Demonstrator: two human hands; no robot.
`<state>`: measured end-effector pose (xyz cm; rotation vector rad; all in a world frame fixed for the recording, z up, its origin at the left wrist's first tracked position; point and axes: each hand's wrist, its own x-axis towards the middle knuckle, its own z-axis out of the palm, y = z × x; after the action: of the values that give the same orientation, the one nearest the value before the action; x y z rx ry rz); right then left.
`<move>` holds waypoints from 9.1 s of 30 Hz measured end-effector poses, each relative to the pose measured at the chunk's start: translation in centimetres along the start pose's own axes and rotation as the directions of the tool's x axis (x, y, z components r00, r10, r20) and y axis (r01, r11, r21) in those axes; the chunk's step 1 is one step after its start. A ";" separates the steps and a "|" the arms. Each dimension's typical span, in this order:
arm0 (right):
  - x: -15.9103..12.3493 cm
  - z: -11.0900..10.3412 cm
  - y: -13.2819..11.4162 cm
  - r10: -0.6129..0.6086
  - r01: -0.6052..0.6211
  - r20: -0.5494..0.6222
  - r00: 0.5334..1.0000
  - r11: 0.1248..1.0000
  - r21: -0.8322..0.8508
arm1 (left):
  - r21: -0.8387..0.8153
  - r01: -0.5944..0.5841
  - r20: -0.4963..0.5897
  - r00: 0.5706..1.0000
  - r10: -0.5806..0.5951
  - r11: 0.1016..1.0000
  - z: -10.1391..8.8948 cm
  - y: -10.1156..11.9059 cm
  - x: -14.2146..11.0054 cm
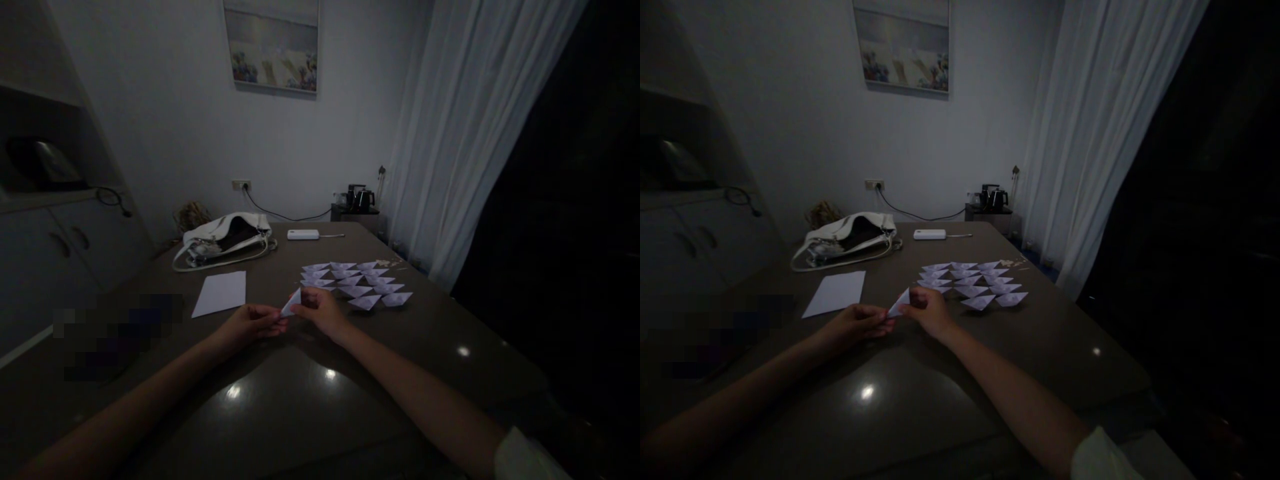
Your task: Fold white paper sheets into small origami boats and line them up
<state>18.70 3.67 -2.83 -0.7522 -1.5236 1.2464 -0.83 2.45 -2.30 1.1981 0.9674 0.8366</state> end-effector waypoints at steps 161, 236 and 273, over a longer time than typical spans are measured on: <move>0.1 0.1 0.2 -0.024 0.030 0.077 0.997 0.996 -0.083 | 0.629 -0.358 0.242 0.934 0.264 0.690 1.8 0.8 -2.3; -0.9 0.6 0.6 0.022 0.049 0.173 0.985 0.918 -0.394 | 0.163 -0.213 -0.191 0.951 0.242 0.963 2.2 1.9 -1.9; -1.4 0.9 -0.8 0.019 0.103 0.417 0.909 0.958 -0.269 | 0.445 -0.215 -0.109 0.951 0.290 0.869 2.0 0.6 -1.8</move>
<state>18.37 1.86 -2.51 -0.6548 -2.0945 1.2186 0.37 0.19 -1.29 1.6823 1.1936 0.9781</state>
